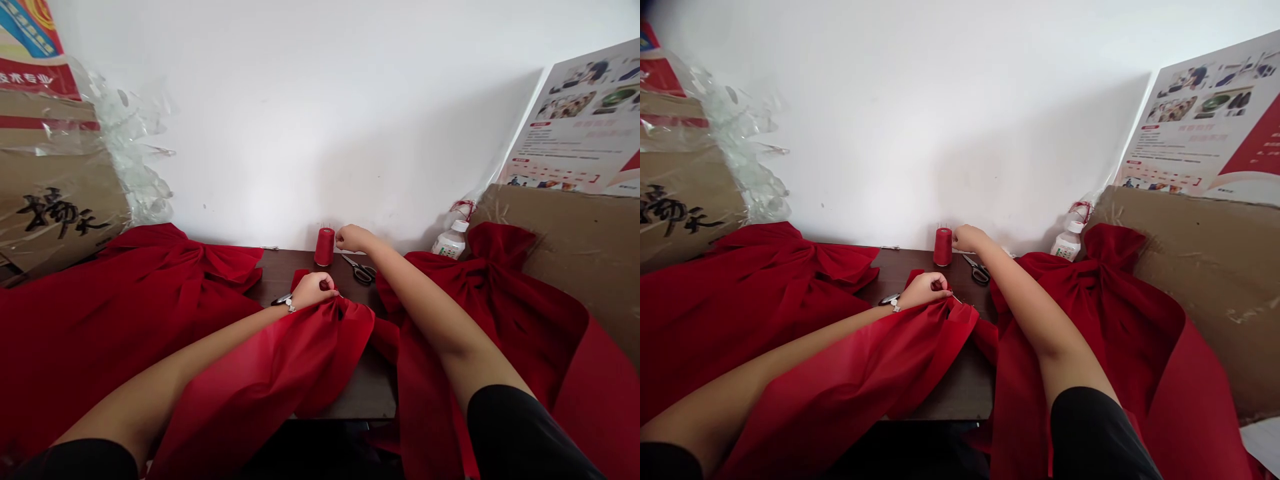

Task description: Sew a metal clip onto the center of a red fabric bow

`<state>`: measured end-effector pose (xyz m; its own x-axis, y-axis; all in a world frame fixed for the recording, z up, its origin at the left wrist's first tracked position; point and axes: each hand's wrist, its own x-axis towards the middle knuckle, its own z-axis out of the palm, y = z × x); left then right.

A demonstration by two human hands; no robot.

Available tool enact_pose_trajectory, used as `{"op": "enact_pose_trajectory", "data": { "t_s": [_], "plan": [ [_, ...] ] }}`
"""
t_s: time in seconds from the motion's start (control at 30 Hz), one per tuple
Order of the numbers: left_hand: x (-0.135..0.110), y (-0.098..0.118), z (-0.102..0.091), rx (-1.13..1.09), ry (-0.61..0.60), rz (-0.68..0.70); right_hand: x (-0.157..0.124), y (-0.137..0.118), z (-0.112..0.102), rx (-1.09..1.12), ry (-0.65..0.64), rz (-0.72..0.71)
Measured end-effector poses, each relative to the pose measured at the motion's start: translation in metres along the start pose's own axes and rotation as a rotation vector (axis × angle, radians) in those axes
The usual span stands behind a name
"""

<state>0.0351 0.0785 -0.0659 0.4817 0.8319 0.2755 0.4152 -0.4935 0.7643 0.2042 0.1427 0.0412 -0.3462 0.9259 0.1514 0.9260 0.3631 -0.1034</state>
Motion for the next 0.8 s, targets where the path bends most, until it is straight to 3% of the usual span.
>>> {"op": "enact_pose_trajectory", "data": {
  "t_s": [0.4,0.6,0.8],
  "plan": [
    [-0.002,0.004,-0.002,0.000,0.002,0.002,-0.011,0.003,0.050,0.164,0.353,0.011],
    [0.000,0.000,-0.001,-0.009,-0.003,0.009,-0.015,-0.001,0.047,0.147,0.474,0.028],
    [0.001,-0.002,0.001,-0.017,-0.002,0.004,-0.015,-0.009,0.039,0.107,0.409,0.025]
  ]
}}
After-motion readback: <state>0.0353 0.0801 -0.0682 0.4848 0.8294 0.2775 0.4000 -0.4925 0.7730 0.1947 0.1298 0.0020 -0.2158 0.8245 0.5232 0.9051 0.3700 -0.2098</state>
